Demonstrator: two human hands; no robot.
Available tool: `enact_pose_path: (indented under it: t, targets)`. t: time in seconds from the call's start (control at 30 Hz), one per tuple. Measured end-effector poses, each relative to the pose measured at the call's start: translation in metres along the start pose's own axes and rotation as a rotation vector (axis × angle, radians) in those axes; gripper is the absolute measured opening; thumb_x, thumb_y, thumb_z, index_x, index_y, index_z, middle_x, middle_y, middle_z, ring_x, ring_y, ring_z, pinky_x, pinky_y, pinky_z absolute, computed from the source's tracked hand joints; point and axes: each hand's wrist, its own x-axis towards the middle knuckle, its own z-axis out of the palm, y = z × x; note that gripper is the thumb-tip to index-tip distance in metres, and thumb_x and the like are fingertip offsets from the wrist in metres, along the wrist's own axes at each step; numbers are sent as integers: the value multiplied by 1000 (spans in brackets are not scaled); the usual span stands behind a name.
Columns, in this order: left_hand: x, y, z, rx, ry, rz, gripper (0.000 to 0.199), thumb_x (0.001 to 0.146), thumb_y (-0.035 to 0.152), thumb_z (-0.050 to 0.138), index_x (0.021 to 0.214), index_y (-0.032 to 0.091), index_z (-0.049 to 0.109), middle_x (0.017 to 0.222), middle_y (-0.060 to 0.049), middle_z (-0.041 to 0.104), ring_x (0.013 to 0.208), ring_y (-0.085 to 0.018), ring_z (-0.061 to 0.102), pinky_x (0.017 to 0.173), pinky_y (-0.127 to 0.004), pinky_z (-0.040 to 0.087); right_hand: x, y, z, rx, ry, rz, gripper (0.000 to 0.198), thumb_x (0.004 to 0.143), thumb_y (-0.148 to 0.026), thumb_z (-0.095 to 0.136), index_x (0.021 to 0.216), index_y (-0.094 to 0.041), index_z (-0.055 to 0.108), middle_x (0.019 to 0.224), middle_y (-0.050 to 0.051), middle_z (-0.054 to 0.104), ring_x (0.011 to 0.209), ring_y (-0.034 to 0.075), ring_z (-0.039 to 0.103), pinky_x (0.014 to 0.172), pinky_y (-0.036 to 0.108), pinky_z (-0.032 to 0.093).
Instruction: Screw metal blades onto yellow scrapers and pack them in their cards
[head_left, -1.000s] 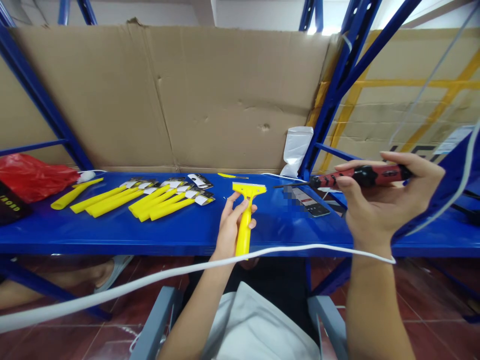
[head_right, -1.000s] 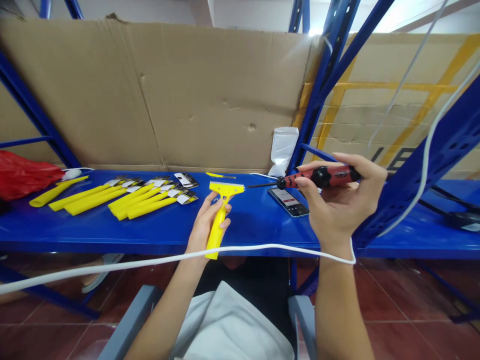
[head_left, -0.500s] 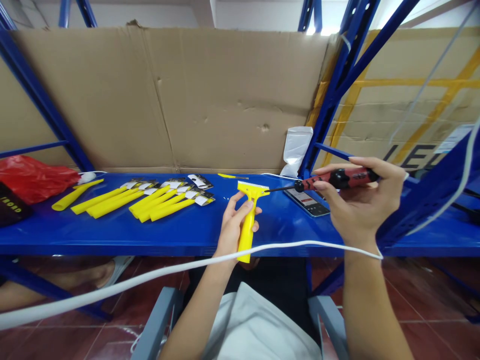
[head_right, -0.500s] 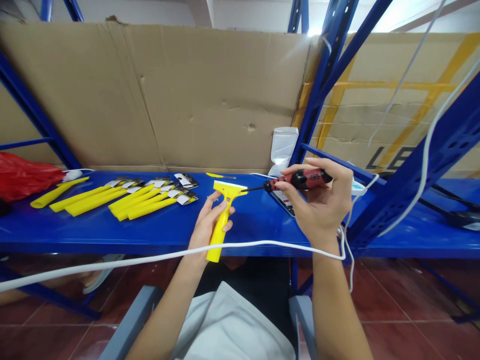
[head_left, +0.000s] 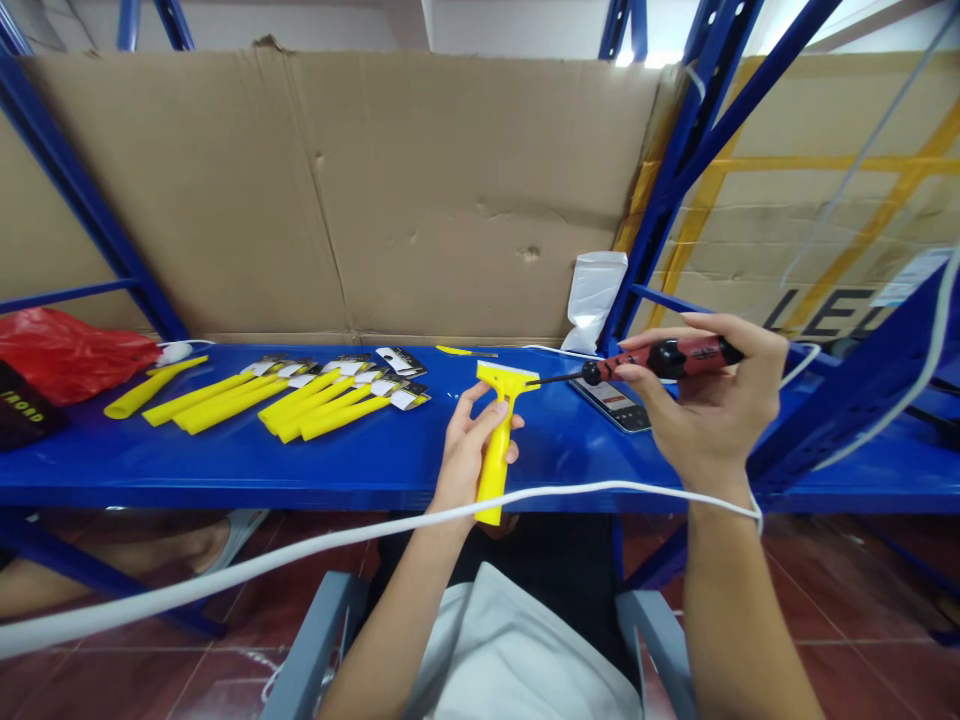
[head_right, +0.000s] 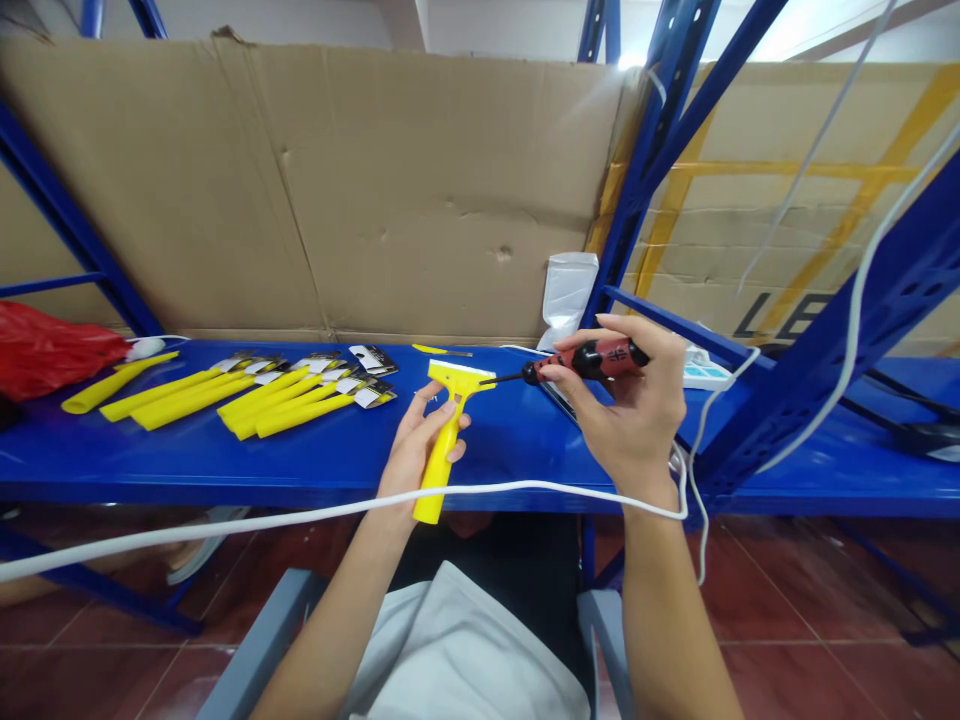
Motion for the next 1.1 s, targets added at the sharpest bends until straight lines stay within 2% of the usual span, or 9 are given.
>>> enact_pose_path:
  t: [0.17, 0.27, 0.37, 0.57, 0.67, 0.8, 0.87, 1.03, 1.1]
  targets:
    - [1, 0, -1, 20, 25, 8, 70, 82, 29, 98, 141, 24, 62, 108, -5, 77, 79, -15, 74, 51, -18, 48, 0, -3, -5, 36, -188, 79, 94, 83, -22, 98, 163, -41, 52, 124, 5, 79, 108, 32, 81, 94, 56, 74]
    - [2, 1, -1, 31, 23, -4, 71, 82, 29, 98, 141, 23, 61, 107, -5, 78, 74, -14, 73, 49, -18, 48, 2, -5, -6, 109, -229, 120, 96, 85, -25, 97, 165, -42, 46, 136, 8, 78, 114, 33, 82, 99, 57, 73]
    - [2, 1, -1, 37, 11, -5, 69, 81, 30, 99, 139, 23, 62, 108, -6, 78, 75, -14, 73, 49, -18, 49, 2, -6, -7, 122, -202, 124, 89, 83, -30, 100, 157, -41, 53, 139, 8, 78, 106, 33, 85, 99, 59, 74]
    - [1, 1, -1, 44, -8, 19, 70, 79, 32, 102, 136, 25, 61, 105, -3, 75, 82, -16, 75, 47, -17, 48, 1, -5, -6, 12, -29, 11, 65, 81, -29, 104, 135, -38, 70, 115, 5, 76, 98, 36, 84, 93, 65, 74]
    - [0, 1, 0, 50, -5, 18, 69, 79, 33, 101, 134, 25, 60, 102, -2, 74, 79, -15, 74, 47, -16, 47, 3, -5, -7, 56, -102, 12, 74, 79, -32, 106, 139, -39, 63, 115, 3, 79, 97, 33, 85, 92, 63, 74]
    - [0, 2, 1, 45, 20, 32, 69, 77, 33, 101, 130, 26, 58, 101, -1, 74, 81, -15, 74, 47, -16, 47, 5, -6, -10, 173, -214, 142, 85, 76, -29, 105, 144, -38, 55, 138, 6, 79, 110, 33, 86, 98, 61, 74]
    - [0, 2, 1, 33, 19, 37, 69, 76, 33, 102, 129, 26, 58, 103, -1, 74, 80, -15, 73, 46, -16, 46, 5, -6, -10, 174, -190, 151, 83, 75, -26, 105, 142, -37, 57, 138, 6, 79, 108, 32, 86, 99, 61, 74]
    - [0, 3, 2, 18, 22, 30, 69, 76, 32, 102, 130, 26, 59, 104, -2, 74, 79, -14, 72, 45, -16, 46, 2, -4, -6, 56, -45, 57, 73, 70, -24, 109, 129, -34, 66, 113, 1, 79, 96, 30, 85, 88, 55, 76]
    - [0, 4, 1, 16, 27, 27, 70, 76, 32, 102, 131, 26, 59, 106, -2, 75, 79, -14, 73, 46, -16, 46, 1, -3, -5, 74, -64, 85, 73, 72, -24, 107, 130, -35, 65, 115, 2, 80, 98, 30, 85, 92, 56, 76]
